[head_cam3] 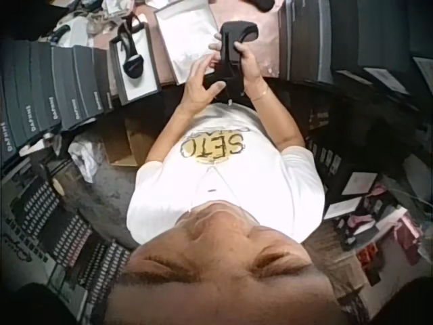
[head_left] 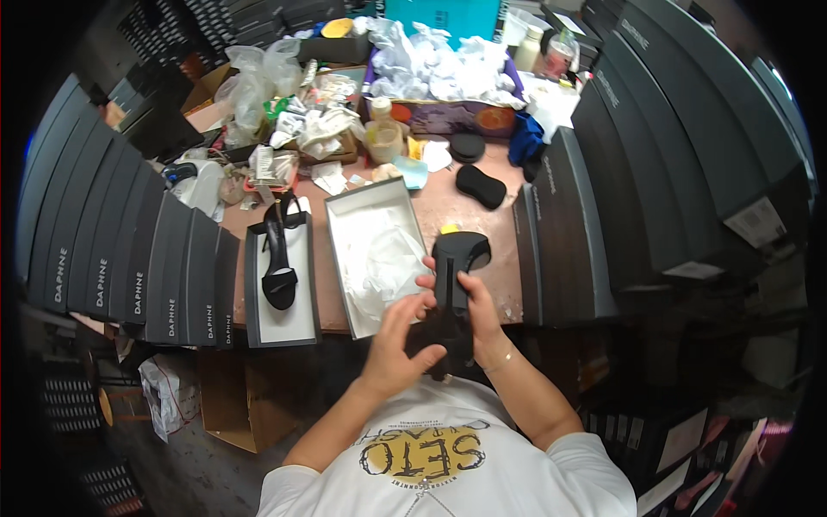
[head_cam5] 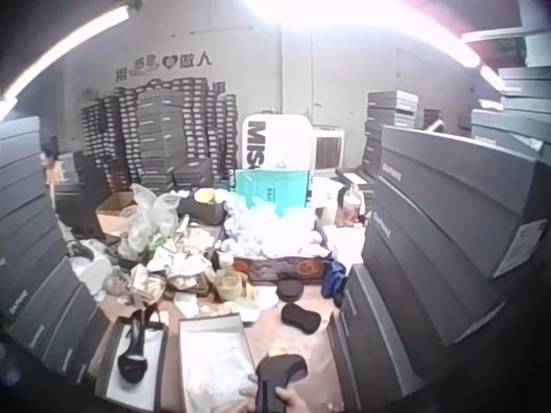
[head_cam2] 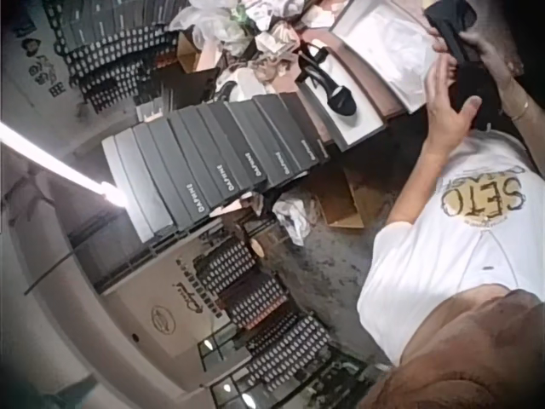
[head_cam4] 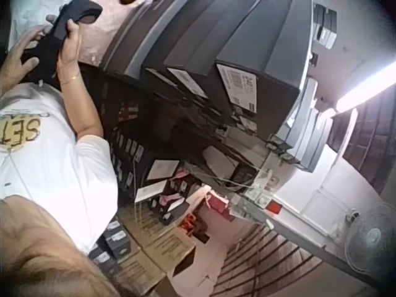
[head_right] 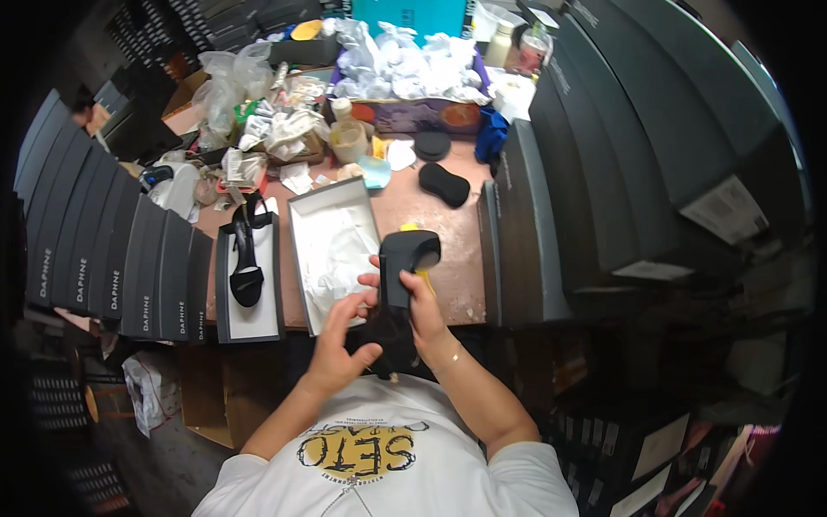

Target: Inspect, clean with a sponge, and wrap high-heel sandals in tissue paper before placing them into brand boxes and stacking them.

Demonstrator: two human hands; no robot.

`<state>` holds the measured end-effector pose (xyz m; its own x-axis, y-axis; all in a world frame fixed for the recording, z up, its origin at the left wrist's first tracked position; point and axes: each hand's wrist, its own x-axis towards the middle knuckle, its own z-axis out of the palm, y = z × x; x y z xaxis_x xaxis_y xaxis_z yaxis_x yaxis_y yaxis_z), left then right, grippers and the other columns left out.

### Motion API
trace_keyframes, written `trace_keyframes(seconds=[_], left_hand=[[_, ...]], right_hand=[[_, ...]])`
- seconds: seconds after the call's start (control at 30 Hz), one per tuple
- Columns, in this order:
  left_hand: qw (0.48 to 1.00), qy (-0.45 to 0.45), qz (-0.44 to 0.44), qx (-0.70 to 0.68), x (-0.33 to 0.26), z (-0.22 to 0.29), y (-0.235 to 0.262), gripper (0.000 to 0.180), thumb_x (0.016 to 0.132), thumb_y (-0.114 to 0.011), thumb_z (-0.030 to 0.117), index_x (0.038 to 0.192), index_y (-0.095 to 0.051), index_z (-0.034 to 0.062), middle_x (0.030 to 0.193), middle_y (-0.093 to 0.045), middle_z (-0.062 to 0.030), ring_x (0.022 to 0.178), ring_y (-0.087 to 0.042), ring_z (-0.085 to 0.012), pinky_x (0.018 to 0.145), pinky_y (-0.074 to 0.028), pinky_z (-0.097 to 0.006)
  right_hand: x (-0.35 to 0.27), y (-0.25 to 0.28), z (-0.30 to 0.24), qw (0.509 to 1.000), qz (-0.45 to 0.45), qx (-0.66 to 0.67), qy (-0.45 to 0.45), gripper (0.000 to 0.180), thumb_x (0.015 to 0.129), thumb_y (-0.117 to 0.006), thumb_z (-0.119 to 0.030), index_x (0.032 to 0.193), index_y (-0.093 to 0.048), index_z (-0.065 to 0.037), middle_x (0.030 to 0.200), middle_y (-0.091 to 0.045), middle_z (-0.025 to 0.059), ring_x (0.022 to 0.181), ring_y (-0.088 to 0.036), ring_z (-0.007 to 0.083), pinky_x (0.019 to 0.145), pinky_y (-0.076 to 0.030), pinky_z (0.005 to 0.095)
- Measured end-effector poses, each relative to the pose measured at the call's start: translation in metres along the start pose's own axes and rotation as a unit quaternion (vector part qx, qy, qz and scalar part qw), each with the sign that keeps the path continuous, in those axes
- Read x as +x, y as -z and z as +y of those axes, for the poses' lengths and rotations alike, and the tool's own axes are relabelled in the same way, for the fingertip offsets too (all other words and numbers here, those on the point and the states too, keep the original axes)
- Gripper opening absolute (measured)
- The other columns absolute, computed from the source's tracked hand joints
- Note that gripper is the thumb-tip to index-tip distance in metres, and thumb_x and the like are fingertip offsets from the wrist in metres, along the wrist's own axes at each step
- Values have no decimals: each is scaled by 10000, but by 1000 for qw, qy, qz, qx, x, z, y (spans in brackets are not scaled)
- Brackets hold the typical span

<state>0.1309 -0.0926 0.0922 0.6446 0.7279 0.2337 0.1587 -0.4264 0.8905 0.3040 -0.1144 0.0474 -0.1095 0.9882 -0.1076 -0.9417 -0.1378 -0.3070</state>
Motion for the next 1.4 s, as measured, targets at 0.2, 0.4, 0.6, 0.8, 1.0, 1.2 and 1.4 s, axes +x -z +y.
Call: trace_keyframes(seconds=[0.2, 0.4, 0.6, 0.8, 1.0, 1.2, 1.4], left_hand=[[967, -157, -117, 166, 2, -20, 0, 576, 718, -792, 329, 1193, -587, 75, 1256, -542, -132, 1239, -467, -316, 1067, -308, -496], [955, -1, -103, 279, 89, -47, 73, 292, 785, -713, 181, 1019, -621, 32, 957, -618, -149, 921, -582, -321, 806, -463, -405], [879, -113, -253, 389, 60, -81, 69, 334, 719, -709, 84, 1047, -648, 80, 1090, -607, -149, 1096, -543, -323, 913, -451, -415], [978, 12, 207, 25, 76, -99, 129, 333, 748, -561, -90, 1057, -650, -3, 1010, -661, -97, 960, -608, -172, 842, -483, -286], [934, -92, 177, 296, 80, -36, 138, 276, 883, -546, 69, 1136, -592, -33, 1003, -646, -133, 812, -666, -225, 712, -549, -310], [968, 102, 220, -68, 117, -102, 86, 211, 805, -681, 59, 995, -671, -31, 893, -681, -102, 796, -641, -141, 706, -497, -279], [984, -16, 174, -21, 67, -19, 69, 159, 775, -625, -20, 927, -666, -41, 810, -652, -64, 774, -611, -118, 680, -476, -266]], right_hand=[[-60, -25, -35, 950, 20, -299, -86, 393, 917, -522, -245, 1179, -534, 47, 906, -657, 83, 893, -610, 150, 818, -475, 269], [-92, 4, -23, 943, 117, -294, -102, 246, 947, -424, -137, 1127, -462, 27, 979, -609, 125, 791, -629, 177, 760, -513, 291], [-109, -6, -17, 915, 48, -347, -200, 469, 884, -504, -54, 1328, -362, 0, 1235, -546, 143, 1075, -577, 169, 926, -466, 274], [-106, -17, -6, 912, -40, -388, -128, 712, 868, -501, -19, 1455, -101, -58, 1157, -499, 123, 1052, -566, 201, 949, -455, 343], [-89, -47, -19, 949, -56, -302, -64, 775, 866, -456, -54, 1495, -6, -103, 1142, -496, 149, 974, -576, 224, 897, -476, 363], [-89, -70, -27, 909, -179, -335, -169, 813, 934, -523, -243, 1522, 28, -140, 1141, -514, 188, 954, -570, 243, 857, -472, 357], [-45, -95, -27, 915, -106, -295, -254, 944, 855, -617, -377, 1529, 20, -200, 1062, -540, 176, 793, -616, 257, 657, -525, 332]])
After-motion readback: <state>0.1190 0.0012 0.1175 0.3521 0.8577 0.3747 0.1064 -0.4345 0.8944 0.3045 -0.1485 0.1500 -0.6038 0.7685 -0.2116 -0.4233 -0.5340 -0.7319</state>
